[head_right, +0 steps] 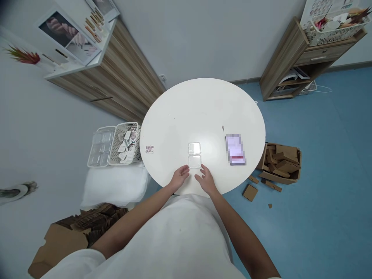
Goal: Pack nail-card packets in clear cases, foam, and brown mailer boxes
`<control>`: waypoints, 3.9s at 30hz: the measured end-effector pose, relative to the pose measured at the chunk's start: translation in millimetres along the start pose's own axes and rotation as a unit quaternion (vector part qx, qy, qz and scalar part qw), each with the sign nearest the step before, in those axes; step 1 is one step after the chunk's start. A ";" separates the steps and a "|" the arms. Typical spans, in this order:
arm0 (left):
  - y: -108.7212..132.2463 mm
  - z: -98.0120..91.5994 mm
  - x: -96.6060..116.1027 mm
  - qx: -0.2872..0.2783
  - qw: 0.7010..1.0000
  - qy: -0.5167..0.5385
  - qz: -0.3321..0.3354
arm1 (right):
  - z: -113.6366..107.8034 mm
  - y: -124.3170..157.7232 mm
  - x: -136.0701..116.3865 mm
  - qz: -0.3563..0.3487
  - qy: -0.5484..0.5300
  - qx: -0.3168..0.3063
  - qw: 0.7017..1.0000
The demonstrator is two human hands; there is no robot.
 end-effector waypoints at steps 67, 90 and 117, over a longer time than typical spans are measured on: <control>-119.2 -276.7 56.1 -0.079 0.787 -0.548 0.273 | 248.0 -143.8 -93.3 -0.159 0.532 0.031 0.831; -41.7 -213.9 70.7 -0.097 0.798 -0.508 0.311 | 186.1 -47.0 -82.0 -0.203 0.383 0.045 0.900; -2.4 -21.1 55.1 -0.054 0.759 -0.571 0.309 | -12.2 -10.2 -23.8 -0.252 0.494 0.042 0.831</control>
Point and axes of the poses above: each hand's wrist, its own y-axis away from the middle knuckle, its own z-axis out of the palm, x = y × z, the point moved 2 cm from there along -y, towards the middle knuckle, and after that the axes turned 4 degrees about z, right-handed, at the moved point
